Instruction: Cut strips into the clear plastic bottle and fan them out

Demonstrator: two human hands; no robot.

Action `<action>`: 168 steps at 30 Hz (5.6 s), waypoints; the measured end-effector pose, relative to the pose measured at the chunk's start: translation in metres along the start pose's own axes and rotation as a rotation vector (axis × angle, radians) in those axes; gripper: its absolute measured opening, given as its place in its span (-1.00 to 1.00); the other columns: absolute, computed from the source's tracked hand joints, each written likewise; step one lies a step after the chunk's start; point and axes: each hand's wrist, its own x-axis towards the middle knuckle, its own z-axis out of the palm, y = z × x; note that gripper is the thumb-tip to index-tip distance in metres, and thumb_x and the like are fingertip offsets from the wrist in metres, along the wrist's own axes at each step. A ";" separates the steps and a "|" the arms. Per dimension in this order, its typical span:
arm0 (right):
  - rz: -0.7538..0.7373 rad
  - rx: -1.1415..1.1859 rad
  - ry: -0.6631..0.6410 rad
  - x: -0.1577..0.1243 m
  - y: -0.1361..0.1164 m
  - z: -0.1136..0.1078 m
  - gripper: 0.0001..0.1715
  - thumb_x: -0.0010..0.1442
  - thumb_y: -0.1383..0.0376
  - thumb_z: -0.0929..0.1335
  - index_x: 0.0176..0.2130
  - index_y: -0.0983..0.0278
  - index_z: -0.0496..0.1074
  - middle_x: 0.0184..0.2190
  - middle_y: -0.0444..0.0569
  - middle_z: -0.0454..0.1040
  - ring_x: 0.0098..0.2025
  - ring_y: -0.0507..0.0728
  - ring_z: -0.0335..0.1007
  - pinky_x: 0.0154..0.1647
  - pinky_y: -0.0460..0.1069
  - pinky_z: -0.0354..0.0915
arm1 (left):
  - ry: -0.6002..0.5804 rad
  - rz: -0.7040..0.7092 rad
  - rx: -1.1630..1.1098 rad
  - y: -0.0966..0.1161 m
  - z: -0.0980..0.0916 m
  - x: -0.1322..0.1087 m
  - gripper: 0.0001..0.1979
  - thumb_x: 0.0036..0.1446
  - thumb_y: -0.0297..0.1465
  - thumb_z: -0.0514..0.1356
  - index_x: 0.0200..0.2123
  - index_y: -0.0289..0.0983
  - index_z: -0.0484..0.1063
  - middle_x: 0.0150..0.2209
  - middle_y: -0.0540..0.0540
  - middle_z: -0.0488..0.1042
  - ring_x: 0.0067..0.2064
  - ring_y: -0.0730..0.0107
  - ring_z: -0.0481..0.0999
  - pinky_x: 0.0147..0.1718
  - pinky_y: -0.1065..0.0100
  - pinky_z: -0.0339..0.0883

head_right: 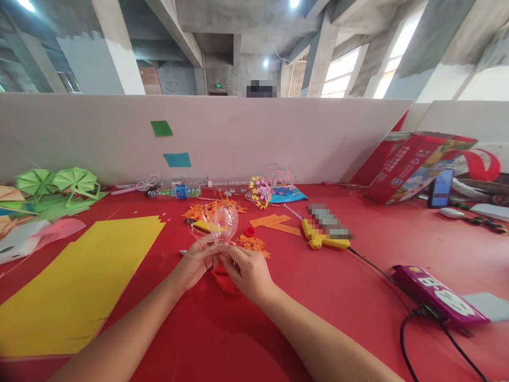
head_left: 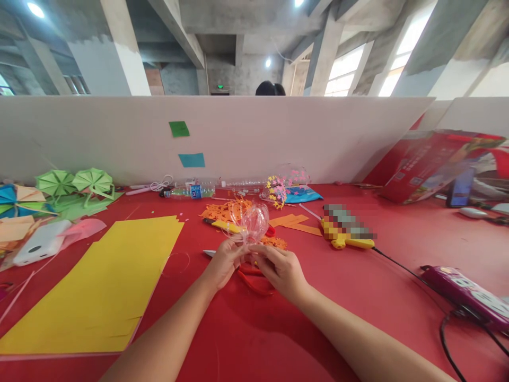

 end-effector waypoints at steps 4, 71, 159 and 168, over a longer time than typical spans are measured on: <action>-0.041 -0.057 0.009 -0.001 -0.002 0.000 -0.70 0.28 0.39 0.22 -0.02 0.26 0.39 -0.50 -0.09 0.52 -0.60 -0.02 0.35 -0.54 -0.16 0.26 | 0.025 0.003 -0.030 0.000 -0.001 0.000 -0.73 -0.15 -0.43 0.40 -0.30 -0.31 0.52 -0.38 -0.04 0.53 -0.38 0.53 0.46 -0.31 0.48 0.33; 0.044 0.042 0.031 0.006 -0.001 -0.010 -0.79 0.23 0.44 0.24 -0.28 0.25 0.43 -0.57 -0.16 0.50 -0.59 -0.04 0.35 -0.51 -0.20 0.22 | -0.066 -0.118 0.042 -0.003 0.000 -0.001 -0.76 0.03 -0.29 0.29 -0.30 -0.32 0.40 -0.57 -0.01 0.46 -0.55 0.49 0.44 -0.51 0.45 0.31; 0.204 0.029 0.057 0.004 -0.006 -0.010 -0.81 0.27 0.31 0.26 -0.27 0.27 0.46 -0.52 -0.10 0.50 -0.54 -0.01 0.36 -0.47 -0.17 0.25 | 0.008 -0.066 0.038 0.003 0.002 0.000 -0.73 -0.11 -0.44 0.37 -0.26 -0.34 0.50 -0.40 -0.05 0.56 -0.41 0.48 0.53 -0.37 0.47 0.40; 0.177 0.003 0.060 0.004 -0.007 -0.009 -0.76 0.26 0.32 0.24 -0.12 0.27 0.43 -0.65 -0.22 0.32 -0.66 -0.05 0.17 -0.60 -0.18 0.13 | 0.064 -0.091 -0.028 0.004 0.001 0.001 -0.75 -0.12 -0.42 0.38 -0.31 -0.33 0.50 -0.43 -0.03 0.55 -0.44 0.51 0.52 -0.37 0.46 0.38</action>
